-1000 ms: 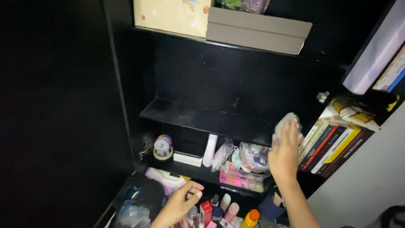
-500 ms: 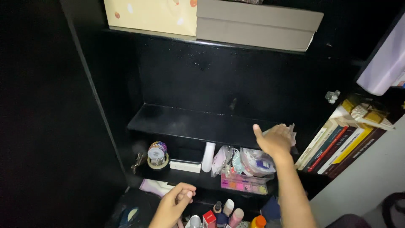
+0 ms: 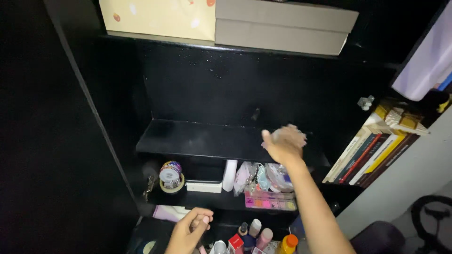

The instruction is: The person wipes a black shelf with a cloth, then places a yellow bottle, a blue cup with makeup brushes, and several makeup items onto the shelf.

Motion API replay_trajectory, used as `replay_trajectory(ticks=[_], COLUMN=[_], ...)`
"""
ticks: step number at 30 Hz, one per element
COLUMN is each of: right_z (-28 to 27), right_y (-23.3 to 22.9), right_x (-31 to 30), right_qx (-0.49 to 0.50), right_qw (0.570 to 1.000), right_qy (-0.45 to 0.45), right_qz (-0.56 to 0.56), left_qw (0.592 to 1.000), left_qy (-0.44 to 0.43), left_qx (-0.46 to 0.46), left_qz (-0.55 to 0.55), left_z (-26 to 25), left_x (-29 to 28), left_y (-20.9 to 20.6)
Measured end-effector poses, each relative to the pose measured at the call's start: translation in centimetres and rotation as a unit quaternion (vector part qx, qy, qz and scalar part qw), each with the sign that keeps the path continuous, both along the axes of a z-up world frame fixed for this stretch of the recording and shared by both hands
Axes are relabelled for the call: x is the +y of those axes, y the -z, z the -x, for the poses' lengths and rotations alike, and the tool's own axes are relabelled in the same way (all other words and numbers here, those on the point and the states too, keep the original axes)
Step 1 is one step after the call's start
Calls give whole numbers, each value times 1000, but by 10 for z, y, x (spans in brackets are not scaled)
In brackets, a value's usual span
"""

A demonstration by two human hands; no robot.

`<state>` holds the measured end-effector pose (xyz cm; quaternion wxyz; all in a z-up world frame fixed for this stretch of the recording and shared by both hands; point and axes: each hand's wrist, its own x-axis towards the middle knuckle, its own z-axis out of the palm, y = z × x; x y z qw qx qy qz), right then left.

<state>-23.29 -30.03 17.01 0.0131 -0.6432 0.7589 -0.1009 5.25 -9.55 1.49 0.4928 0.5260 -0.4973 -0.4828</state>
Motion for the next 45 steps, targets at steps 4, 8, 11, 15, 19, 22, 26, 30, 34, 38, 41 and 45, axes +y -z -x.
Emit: replay_trajectory(ticks=[4, 8, 11, 15, 19, 22, 26, 30, 34, 38, 41, 45], right_z=[27, -19, -72, -145, -219, -267, -303, -281, -257, -230, -192, -115], right_y=[40, 38, 37, 26, 25, 27, 33, 16, 9, 4, 4, -17], right_x=[-39, -44, -41, -28, -34, -39, -32, -16, -8, 3, 9, 37], right_qx=[2, 16, 29, 124, 153, 103, -1, -9, -51, -105, -29, -43], right_qw=[998, 1000, 999, 990, 981, 977, 957, 950, 943, 940, 944, 958], right_qy=[64, 6, -33, -71, -115, -185, -289, -311, -329, -322, -326, -281], right_qz=[-20, -1, 0, 18, -32, -4, 17, 4, -25, -40, -33, -30], left_qw=[995, 999, 1000, 996, 992, 993, 997, 988, 991, 990, 993, 995], left_qy=[-31, -31, -19, -41, -56, -54, -52, -109, -114, -121, -93, -67], left_qx=[1, -15, -13, -37, -95, -96, -50, -83, -53, -61, -54, -74], left_qz=[-92, -36, 20, -73, -67, 35, -9, -67, -46, -45, -48, -30], left_z=[-8, -16, -23, -30, -33, -37, -41, -49, -52, -42, -37, -35], left_x=[4, -5, -7, 4, 7, 2, 13, 37, 39, 40, 41, 37], left_y=[-20, 8, 17, -3, 7, 53, 40, 3, 8, -3, -12, 3])
